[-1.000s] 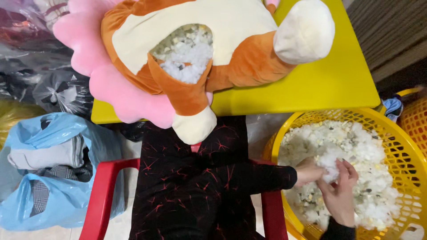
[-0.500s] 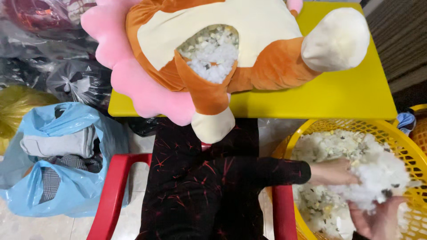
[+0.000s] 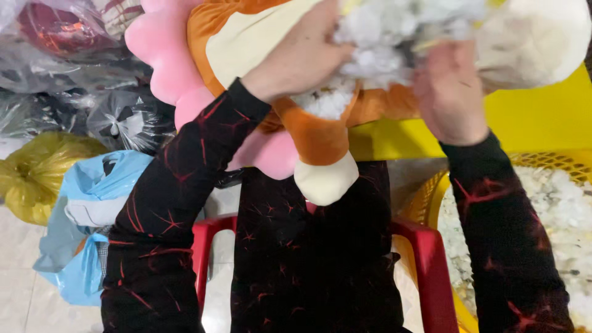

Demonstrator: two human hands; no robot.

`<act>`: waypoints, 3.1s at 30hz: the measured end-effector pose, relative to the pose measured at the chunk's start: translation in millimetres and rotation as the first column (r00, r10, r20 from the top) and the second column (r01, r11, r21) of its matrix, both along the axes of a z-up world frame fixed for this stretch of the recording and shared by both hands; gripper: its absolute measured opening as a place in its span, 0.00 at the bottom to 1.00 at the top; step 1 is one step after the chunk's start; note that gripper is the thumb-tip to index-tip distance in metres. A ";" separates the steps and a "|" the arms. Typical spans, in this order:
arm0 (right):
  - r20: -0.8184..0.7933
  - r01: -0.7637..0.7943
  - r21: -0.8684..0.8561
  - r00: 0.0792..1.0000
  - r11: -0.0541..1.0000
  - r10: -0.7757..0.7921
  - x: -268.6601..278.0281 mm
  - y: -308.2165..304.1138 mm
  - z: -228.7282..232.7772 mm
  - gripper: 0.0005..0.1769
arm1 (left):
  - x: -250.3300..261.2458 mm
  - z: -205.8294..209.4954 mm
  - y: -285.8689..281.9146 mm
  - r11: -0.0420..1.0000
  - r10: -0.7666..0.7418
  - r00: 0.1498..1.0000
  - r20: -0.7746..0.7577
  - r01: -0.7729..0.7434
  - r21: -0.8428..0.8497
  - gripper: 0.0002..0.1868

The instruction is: The person repeatedly scoops white stuffing from a yellow basket and packs it into the torso opening of a large plush toy on a yellow table. The hands press and distribute the stuffing inside the toy while the camera moves with the operator's head.

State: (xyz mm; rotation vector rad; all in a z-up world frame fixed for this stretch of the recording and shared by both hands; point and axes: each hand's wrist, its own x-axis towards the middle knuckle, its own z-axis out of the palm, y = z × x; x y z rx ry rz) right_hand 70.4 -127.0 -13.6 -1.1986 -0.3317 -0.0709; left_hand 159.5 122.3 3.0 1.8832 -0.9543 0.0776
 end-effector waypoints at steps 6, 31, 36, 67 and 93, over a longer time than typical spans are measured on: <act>0.330 0.263 -0.682 0.943 0.683 -0.034 39.8 47.9 -2.2 0.39 | 37.0 -27.1 41.2 0.949 0.160 0.952 0.262 -0.221 0.223 0.29; 0.383 0.430 -0.899 0.862 -0.080 0.332 67.7 54.7 36.7 0.18 | -0.4 -14.8 54.2 0.786 -0.362 0.751 0.553 -0.073 0.613 0.19; 0.475 0.378 -0.869 0.817 0.318 0.326 68.3 59.1 34.8 0.25 | 26.6 -49.0 36.7 0.532 -0.419 0.864 0.278 -0.014 0.847 0.18; 0.488 0.487 -0.872 0.873 -0.048 -0.008 143.9 61.5 -22.2 0.73 | 60.1 -27.0 15.7 0.635 0.398 0.750 0.528 -0.641 0.431 0.78; 0.189 0.369 -0.907 0.784 -0.200 0.592 90.0 29.9 -14.1 0.51 | -19.9 4.2 60.7 0.712 -0.164 0.972 0.169 -0.002 0.702 0.66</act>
